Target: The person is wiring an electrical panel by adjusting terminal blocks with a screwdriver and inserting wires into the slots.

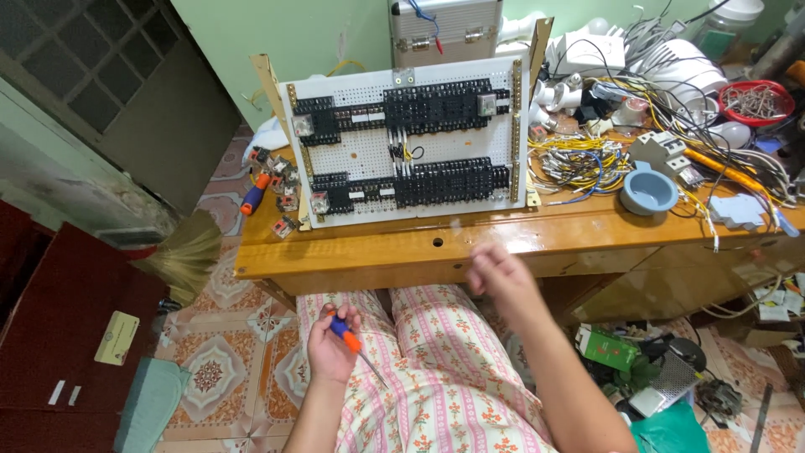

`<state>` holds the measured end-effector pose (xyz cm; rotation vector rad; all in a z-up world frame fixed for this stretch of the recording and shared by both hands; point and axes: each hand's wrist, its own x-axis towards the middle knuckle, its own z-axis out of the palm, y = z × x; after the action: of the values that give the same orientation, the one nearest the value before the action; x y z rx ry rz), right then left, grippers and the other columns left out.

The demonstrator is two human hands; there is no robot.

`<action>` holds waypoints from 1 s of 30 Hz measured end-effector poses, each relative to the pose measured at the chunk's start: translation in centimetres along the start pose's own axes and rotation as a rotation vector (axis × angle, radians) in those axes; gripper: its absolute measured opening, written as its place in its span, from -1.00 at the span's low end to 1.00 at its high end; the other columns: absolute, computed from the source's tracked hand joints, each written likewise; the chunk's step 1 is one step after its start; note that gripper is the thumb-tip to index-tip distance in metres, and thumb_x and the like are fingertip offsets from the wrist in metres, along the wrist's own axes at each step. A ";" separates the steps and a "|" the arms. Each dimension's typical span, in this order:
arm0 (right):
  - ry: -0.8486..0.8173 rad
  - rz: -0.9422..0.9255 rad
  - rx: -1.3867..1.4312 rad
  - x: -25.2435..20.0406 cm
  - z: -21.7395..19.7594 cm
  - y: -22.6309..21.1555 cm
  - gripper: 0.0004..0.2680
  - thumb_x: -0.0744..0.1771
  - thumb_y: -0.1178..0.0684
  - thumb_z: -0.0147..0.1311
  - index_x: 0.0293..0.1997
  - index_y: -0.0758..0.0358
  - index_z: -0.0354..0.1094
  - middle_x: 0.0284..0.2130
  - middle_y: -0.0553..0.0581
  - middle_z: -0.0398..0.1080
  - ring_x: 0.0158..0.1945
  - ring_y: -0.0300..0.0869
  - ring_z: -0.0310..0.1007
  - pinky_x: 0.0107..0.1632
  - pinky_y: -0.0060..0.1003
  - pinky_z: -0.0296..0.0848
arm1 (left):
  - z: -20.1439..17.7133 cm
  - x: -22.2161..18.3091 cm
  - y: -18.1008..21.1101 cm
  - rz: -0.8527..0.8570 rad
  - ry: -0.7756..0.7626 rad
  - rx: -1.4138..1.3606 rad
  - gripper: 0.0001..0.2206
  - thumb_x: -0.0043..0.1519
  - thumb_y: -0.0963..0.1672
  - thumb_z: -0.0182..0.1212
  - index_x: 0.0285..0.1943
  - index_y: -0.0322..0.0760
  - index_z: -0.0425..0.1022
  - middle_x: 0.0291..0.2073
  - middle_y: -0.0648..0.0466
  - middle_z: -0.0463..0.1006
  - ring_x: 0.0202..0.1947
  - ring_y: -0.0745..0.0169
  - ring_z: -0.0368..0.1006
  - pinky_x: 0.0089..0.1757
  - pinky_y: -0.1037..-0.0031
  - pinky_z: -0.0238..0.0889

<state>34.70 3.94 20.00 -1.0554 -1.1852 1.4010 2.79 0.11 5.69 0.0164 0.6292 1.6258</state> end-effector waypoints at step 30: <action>-0.148 -0.596 -0.008 -2.3 6.0 4.3 -0.93 0.36 0.20 0.14 -0.11 0.19 0.45 -0.09 0.17 0.51 0.04 -0.08 0.53 0.15 -0.16 0.52 | 17.5 -9.2 -1.6 0.152 -0.528 0.753 -0.82 0.30 -0.16 0.24 -0.39 -0.32 0.55 -0.63 0.05 0.45 -0.67 0.37 0.25 -0.57 0.55 0.14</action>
<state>28.53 0.65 16.67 -0.5355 -1.4627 1.0105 12.24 -1.63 23.12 1.0291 0.7950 1.3562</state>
